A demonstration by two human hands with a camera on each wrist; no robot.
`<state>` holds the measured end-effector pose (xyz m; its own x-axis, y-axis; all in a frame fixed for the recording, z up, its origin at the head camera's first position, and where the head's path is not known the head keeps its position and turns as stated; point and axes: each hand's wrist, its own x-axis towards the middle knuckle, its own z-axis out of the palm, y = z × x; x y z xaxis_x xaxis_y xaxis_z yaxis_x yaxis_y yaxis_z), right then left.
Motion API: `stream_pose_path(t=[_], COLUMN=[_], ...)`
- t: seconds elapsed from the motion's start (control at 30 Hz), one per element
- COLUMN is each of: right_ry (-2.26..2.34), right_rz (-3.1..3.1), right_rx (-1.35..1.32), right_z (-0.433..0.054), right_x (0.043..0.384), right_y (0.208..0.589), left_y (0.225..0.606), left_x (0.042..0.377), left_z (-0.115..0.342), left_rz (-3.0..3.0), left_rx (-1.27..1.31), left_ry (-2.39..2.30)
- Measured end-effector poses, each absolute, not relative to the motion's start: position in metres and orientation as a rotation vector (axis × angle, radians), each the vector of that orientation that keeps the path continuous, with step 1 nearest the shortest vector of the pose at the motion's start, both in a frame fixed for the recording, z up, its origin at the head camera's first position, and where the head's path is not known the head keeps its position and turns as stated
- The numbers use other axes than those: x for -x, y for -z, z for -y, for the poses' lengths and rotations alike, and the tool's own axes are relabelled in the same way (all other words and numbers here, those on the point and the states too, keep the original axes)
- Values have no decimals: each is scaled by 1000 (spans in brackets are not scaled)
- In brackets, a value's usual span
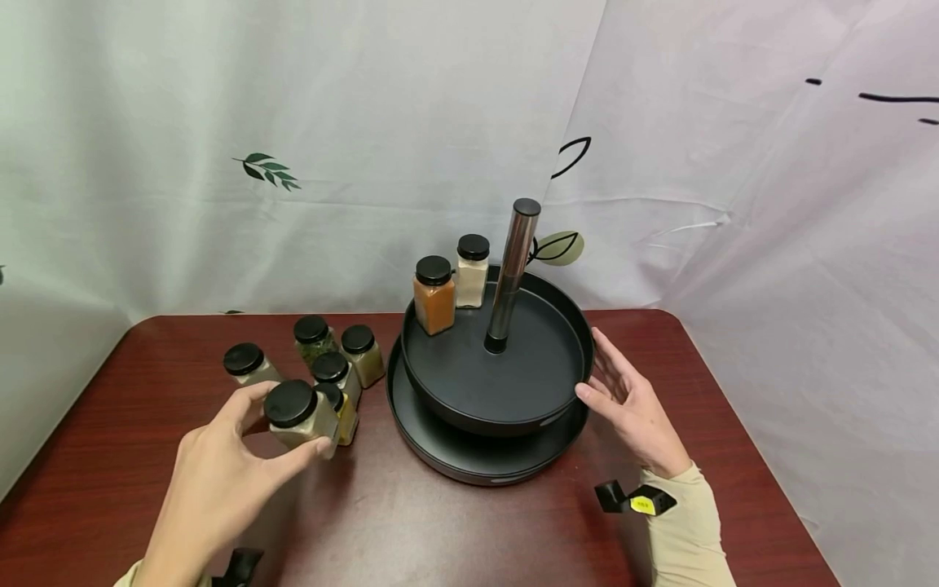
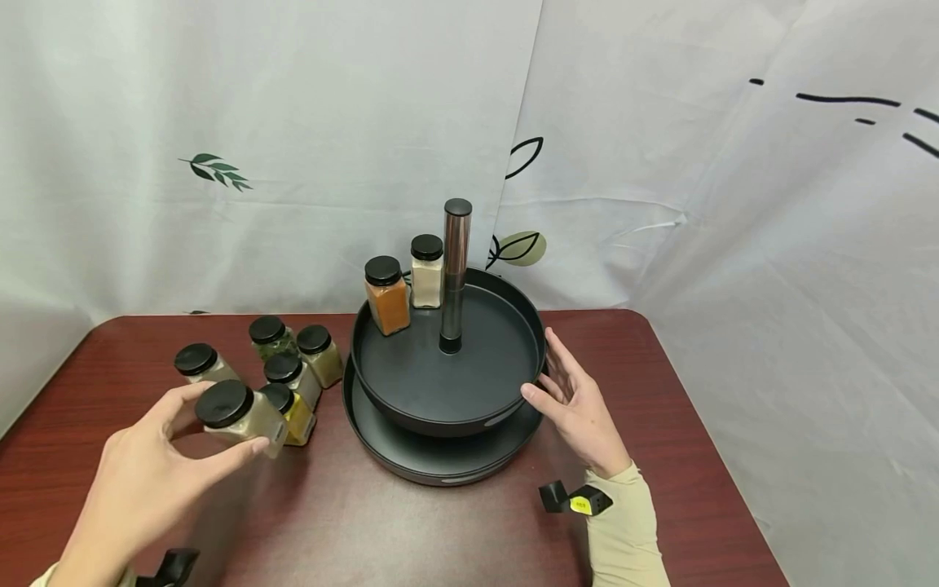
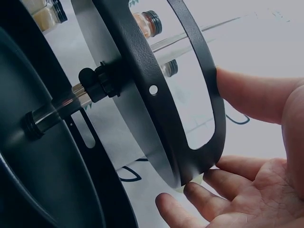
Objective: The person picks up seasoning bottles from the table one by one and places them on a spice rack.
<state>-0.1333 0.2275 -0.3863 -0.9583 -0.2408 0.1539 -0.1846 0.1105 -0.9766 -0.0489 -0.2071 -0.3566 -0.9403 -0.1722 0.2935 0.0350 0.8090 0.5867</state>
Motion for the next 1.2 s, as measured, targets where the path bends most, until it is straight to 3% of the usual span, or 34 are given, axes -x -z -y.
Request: stream_pose_path(t=[1.2], right_ry=[1960], right_rz=[-2329], right_rx=[440], right_z=[-228], right_x=[133], right_y=[385], left_y=[306], left_x=[102], left_z=[159], left_rz=[2392], left_rx=[151], left_ry=[1097])
